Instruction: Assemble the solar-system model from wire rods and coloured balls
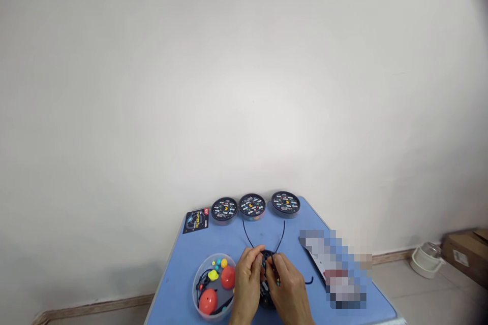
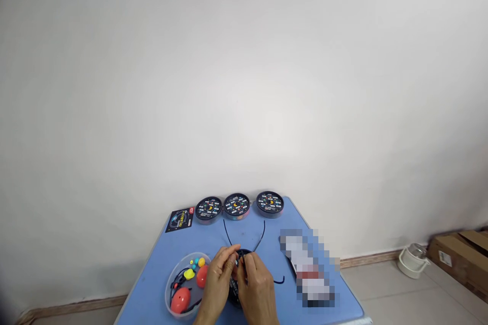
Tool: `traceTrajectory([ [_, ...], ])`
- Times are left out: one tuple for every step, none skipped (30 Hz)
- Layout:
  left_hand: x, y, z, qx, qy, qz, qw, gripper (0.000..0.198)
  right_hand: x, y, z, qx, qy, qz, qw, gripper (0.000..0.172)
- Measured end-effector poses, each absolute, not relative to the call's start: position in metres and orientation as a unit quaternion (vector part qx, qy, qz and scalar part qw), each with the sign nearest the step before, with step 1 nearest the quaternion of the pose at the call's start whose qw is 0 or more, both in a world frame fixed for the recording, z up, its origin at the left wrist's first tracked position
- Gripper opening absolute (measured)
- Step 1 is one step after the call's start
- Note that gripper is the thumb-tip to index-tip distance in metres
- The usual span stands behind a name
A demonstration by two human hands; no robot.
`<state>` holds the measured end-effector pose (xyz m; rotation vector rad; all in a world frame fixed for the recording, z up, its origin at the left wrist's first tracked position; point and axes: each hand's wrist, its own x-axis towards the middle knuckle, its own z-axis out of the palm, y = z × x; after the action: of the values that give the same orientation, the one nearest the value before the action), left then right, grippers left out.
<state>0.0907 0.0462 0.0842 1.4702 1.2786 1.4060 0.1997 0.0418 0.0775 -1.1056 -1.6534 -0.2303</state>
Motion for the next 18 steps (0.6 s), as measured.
traceTrajectory([
  [0.091,0.048,0.084,0.575,0.491,0.546,0.362,0.033,0.199,0.042,0.078,-0.468,-0.699,-0.104,0.530,0.036],
  [0.091,0.049,0.084,0.579,0.484,0.546,0.364,0.031,0.199,0.042,0.077,-0.470,-0.702,-0.110,0.523,0.037],
  [0.091,0.050,0.084,0.584,0.478,0.545,0.365,0.030,0.198,0.042,0.077,-0.472,-0.704,-0.114,0.518,0.037],
  [0.091,0.050,0.084,0.588,0.474,0.544,0.366,0.028,0.198,0.041,0.076,-0.473,-0.705,-0.115,0.516,0.037],
  [0.092,0.051,0.084,0.590,0.471,0.543,0.367,0.027,0.197,0.041,0.074,-0.475,-0.704,-0.115,0.515,0.036],
  [0.092,0.051,0.085,0.591,0.470,0.543,0.368,0.026,0.197,0.040,0.073,-0.476,-0.703,-0.114,0.517,0.035],
  [0.092,0.052,0.086,0.592,0.470,0.542,0.368,0.024,0.197,0.040,0.071,-0.476,-0.701,-0.113,0.519,0.035],
  [0.093,0.052,0.086,0.593,0.469,0.540,0.370,0.024,0.196,0.039,0.070,-0.479,-0.699,-0.111,0.520,0.034],
  [0.092,0.053,0.087,0.595,0.468,0.537,0.372,0.023,0.196,0.039,0.069,-0.482,-0.697,-0.109,0.519,0.034],
  [0.092,0.054,0.088,0.598,0.467,0.533,0.375,0.023,0.195,0.038,0.068,-0.486,-0.695,-0.106,0.519,0.034],
  [0.092,0.055,0.089,0.601,0.466,0.528,0.379,0.023,0.195,0.038,0.068,-0.489,-0.694,-0.101,0.518,0.034],
  [0.091,0.056,0.090,0.603,0.467,0.521,0.383,0.023,0.195,0.037,0.068,-0.493,-0.693,-0.092,0.518,0.033],
  [0.090,0.057,0.091,0.605,0.469,0.514,0.387,0.022,0.195,0.037,0.068,-0.496,-0.693,-0.079,0.518,0.032],
  [0.089,0.058,0.092,0.607,0.472,0.507,0.390,0.022,0.195,0.036,0.068,-0.499,-0.694,-0.061,0.516,0.029],
  [0.088,0.060,0.094,0.609,0.476,0.499,0.392,0.022,0.196,0.036,0.068,-0.501,-0.695,-0.041,0.513,0.026],
  [0.087,0.061,0.095,0.611,0.480,0.491,0.394,0.022,0.196,0.035,0.067,-0.503,-0.699,-0.019,0.508,0.022],
  [0.086,0.061,0.096,0.614,0.481,0.484,0.396,0.022,0.197,0.034,0.066,-0.505,-0.704,0.001,0.500,0.018],
  [0.085,0.062,0.097,0.617,0.480,0.478,0.400,0.022,0.197,0.034,0.064,-0.507,-0.706,0.018,0.494,0.015],
])
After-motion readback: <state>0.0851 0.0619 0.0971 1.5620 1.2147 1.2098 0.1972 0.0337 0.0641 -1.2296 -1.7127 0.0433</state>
